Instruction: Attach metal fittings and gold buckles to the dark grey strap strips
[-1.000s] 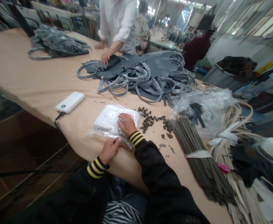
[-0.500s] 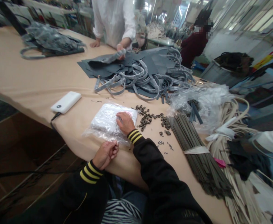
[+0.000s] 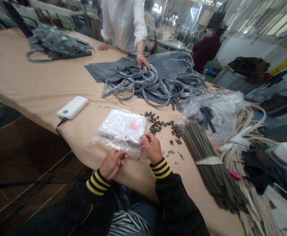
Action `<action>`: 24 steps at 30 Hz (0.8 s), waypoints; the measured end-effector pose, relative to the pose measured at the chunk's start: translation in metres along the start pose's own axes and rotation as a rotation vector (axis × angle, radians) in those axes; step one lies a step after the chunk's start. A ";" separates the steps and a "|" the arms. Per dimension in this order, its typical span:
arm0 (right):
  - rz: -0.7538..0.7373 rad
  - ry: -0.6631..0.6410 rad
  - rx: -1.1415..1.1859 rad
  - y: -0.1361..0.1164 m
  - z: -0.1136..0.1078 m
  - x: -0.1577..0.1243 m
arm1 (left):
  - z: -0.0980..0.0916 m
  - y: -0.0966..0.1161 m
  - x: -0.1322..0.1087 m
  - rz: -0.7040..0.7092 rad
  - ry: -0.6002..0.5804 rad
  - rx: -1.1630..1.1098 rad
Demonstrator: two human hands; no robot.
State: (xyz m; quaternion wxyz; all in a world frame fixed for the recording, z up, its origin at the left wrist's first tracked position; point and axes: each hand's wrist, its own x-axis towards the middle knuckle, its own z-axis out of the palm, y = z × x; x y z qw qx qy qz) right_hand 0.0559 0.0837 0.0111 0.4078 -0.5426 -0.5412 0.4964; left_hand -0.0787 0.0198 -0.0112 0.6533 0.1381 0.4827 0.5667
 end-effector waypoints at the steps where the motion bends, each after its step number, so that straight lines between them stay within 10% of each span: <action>1: 0.104 -0.012 0.006 0.006 -0.004 -0.012 | 0.000 0.000 0.000 -0.008 -0.014 0.001; 5: 0.367 -0.115 0.201 0.026 -0.001 -0.048 | 0.001 -0.001 0.000 -0.023 -0.057 0.016; 13: 0.230 -0.125 0.365 0.035 0.022 -0.043 | -0.005 0.020 -0.018 -0.099 -0.288 0.427; 15: 0.228 -0.126 0.336 0.038 0.022 -0.041 | -0.004 0.036 -0.020 0.055 -0.374 0.700; 19: 0.220 -0.137 0.262 0.042 0.020 -0.039 | 0.002 0.065 0.011 0.759 -0.163 1.077; 24: 0.159 -0.160 0.144 0.041 0.013 -0.044 | 0.006 0.072 0.064 0.680 -0.185 1.766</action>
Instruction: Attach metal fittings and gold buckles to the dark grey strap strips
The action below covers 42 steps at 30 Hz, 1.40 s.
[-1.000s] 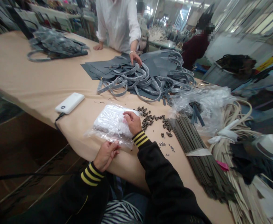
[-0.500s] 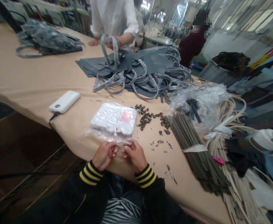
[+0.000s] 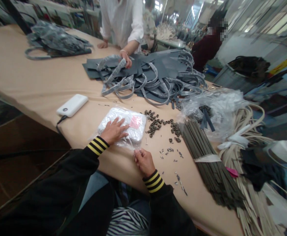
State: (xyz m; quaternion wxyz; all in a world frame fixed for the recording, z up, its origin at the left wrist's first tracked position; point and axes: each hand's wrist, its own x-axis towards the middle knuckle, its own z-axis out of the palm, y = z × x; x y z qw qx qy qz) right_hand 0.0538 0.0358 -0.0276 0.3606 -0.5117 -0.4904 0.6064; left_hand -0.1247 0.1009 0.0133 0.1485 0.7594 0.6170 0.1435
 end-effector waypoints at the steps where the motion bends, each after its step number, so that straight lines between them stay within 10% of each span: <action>1: 0.015 -0.009 0.017 -0.001 -0.001 -0.003 | 0.002 -0.001 0.004 -0.010 -0.049 0.086; 11: 0.288 -0.331 0.745 -0.014 -0.003 -0.022 | 0.008 0.006 0.004 -0.080 -0.017 0.209; 20: 0.068 0.214 0.525 -0.020 -0.031 0.003 | 0.006 -0.030 -0.018 -0.190 0.325 -0.006; 27: 0.235 -0.056 0.377 -0.017 0.013 -0.002 | 0.002 -0.041 -0.034 -0.309 0.198 -0.078; 36: 0.096 0.010 0.628 -0.012 0.047 0.020 | 0.009 -0.035 -0.043 -0.266 0.239 -0.198; 42: 0.111 0.120 0.820 -0.011 0.041 0.020 | 0.011 -0.014 -0.054 -0.057 0.486 -0.102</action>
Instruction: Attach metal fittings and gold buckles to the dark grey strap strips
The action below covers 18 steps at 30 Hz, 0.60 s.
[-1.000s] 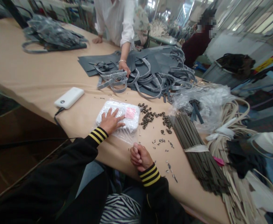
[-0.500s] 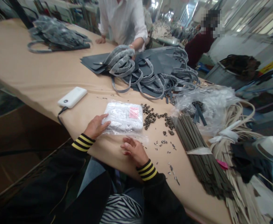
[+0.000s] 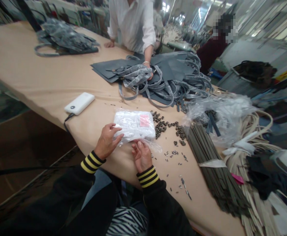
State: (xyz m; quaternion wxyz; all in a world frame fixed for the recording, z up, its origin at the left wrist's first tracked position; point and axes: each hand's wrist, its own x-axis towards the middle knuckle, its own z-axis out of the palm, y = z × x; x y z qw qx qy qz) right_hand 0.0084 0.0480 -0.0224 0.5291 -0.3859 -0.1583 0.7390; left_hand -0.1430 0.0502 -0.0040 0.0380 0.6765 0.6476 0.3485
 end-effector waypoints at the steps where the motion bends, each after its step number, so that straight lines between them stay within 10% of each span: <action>1: 0.002 0.003 -0.010 -0.001 0.000 0.000 | -0.001 0.005 -0.003 0.065 -0.008 -0.006; 7: -0.060 0.071 -0.051 -0.004 0.007 0.000 | -0.002 0.014 -0.011 0.322 -0.275 0.128; 18: -0.116 -0.008 -0.520 0.003 0.001 0.004 | -0.011 0.007 0.015 0.230 -0.534 -0.044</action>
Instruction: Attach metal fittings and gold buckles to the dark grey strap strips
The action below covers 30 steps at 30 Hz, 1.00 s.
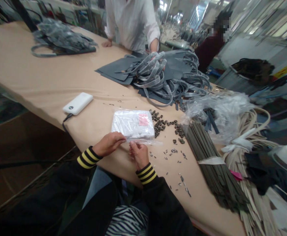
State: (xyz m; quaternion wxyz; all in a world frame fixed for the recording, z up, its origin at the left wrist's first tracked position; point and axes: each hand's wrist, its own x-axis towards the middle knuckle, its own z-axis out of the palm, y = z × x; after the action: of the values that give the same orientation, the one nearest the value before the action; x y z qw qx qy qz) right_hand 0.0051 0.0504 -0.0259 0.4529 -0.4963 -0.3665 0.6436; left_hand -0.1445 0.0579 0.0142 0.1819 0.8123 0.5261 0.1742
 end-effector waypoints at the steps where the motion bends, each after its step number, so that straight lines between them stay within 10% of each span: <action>1: -0.023 -0.018 -0.055 0.001 -0.001 0.001 | -0.002 -0.001 0.001 0.003 -0.020 -0.033; 7: -0.061 -0.030 -0.129 0.001 -0.002 -0.009 | -0.001 -0.021 0.016 -0.013 0.166 -0.088; 16: 0.236 -0.259 0.388 -0.013 0.002 -0.032 | 0.006 -0.032 0.028 -0.056 0.166 -0.096; 23: 0.167 -0.096 -0.021 -0.004 0.002 -0.022 | 0.012 -0.032 0.023 -0.046 0.233 -0.083; 30: 0.053 0.059 0.105 0.011 0.025 -0.013 | 0.014 -0.030 0.020 -0.049 0.255 -0.067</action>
State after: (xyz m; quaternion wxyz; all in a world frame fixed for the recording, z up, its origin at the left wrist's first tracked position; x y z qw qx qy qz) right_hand -0.0199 0.0337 -0.0262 0.4719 -0.5001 -0.3053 0.6588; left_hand -0.1542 0.0862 -0.0102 0.1447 0.7641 0.5585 0.2887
